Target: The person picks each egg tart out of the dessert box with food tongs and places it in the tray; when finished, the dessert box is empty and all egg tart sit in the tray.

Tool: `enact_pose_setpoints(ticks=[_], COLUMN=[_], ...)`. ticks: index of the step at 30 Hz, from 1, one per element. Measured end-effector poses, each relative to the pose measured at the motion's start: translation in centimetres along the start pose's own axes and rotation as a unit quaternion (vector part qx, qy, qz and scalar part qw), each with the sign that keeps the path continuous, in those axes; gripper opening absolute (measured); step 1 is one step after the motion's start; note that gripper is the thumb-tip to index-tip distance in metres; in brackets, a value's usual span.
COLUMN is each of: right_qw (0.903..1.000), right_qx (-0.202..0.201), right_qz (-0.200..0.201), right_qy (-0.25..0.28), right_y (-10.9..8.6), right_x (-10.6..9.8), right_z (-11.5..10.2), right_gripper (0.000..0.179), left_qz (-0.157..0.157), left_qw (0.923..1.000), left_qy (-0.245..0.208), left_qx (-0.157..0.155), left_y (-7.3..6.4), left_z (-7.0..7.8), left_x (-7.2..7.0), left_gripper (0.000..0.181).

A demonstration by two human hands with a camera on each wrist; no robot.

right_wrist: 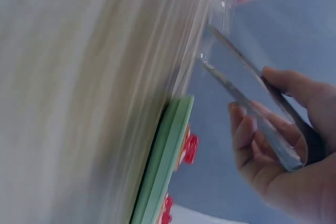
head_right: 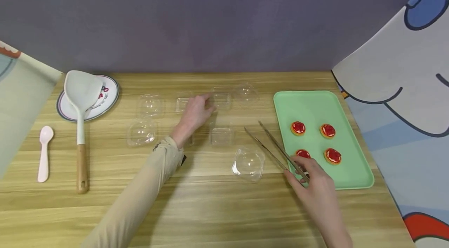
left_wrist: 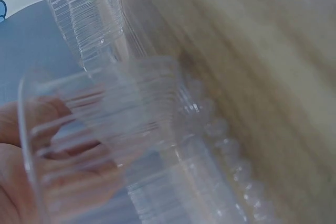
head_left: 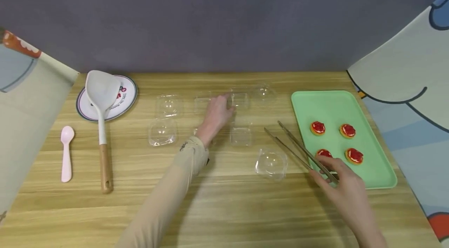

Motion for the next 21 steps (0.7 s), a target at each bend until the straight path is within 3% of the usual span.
enact_pose_setpoints(ticks=[5, 11, 13, 21], right_qw=[0.9986, 0.9869, 0.9823, 0.9762], right_qx=[-0.043, -0.021, -0.022, -0.047], right_qz=[-0.016, -0.138, -0.162, -0.185], right_qy=[-0.028, -0.081, -0.091, -0.103], right_y=[0.6, 1.2, 1.4, 1.9], right_x=[1.2, 3.7, 4.2, 5.4], right_z=[-1.5, -1.7, -1.8, -2.2], right_gripper=[0.044, 0.052, 0.054, 0.057], left_qz=[0.002, 0.006, 0.008, 0.009], left_qw=[1.0000, 0.9999, 0.9999, 0.9999], left_qy=[-0.002, -0.001, -0.002, 0.000], left_qx=[0.008, 0.010, 0.012, 0.010], left_y=[0.0, -0.2, -0.2, 0.3], left_z=[0.1, 0.1, 0.1, -0.7], left_x=[0.0, 0.1, 0.1, 0.3], left_gripper=[0.060, 0.062, 0.061, 0.061])
Point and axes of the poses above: each hand's wrist, its own y-axis towards the middle knuckle, its own x-axis out of the palm, z = x × y, the point moved 9 cm from there along y, towards the middle knuckle, and after that the axes turned 8 degrees about -y, right-handed, at the moved point
